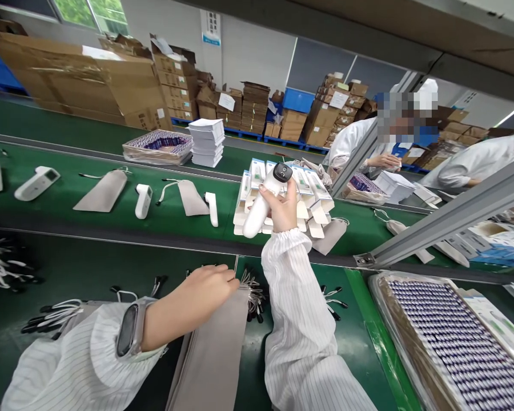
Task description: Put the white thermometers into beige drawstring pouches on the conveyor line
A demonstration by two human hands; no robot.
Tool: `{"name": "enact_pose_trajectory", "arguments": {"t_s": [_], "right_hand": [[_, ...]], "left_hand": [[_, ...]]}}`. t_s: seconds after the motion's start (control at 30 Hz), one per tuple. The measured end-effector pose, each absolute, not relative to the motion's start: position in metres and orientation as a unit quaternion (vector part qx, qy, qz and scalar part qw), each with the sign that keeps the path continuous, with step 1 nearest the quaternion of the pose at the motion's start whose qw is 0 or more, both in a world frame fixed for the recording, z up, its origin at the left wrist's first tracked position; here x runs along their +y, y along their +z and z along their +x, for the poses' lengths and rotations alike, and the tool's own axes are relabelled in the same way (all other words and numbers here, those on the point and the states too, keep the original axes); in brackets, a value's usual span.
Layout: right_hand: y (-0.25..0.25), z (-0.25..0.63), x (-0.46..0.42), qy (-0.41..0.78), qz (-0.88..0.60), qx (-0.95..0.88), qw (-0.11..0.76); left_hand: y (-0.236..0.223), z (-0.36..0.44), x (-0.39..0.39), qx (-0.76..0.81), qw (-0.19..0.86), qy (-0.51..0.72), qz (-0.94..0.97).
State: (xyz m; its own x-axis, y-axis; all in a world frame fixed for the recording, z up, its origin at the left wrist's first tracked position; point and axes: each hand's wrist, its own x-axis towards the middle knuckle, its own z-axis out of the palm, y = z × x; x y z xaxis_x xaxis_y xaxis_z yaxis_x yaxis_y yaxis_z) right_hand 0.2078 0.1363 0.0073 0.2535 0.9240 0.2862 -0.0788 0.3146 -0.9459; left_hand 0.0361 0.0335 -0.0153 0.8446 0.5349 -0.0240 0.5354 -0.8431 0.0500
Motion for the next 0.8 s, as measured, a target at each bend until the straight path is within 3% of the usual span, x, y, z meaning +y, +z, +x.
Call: {"name": "enact_pose_trajectory", "arguments": {"t_s": [0.8], "right_hand": [[0.006, 0.211, 0.138, 0.405, -0.441, -0.456, 0.659]], "left_hand": [[-0.026, 0.041, 0.028, 0.302, 0.020, -0.051, 0.952]]}}
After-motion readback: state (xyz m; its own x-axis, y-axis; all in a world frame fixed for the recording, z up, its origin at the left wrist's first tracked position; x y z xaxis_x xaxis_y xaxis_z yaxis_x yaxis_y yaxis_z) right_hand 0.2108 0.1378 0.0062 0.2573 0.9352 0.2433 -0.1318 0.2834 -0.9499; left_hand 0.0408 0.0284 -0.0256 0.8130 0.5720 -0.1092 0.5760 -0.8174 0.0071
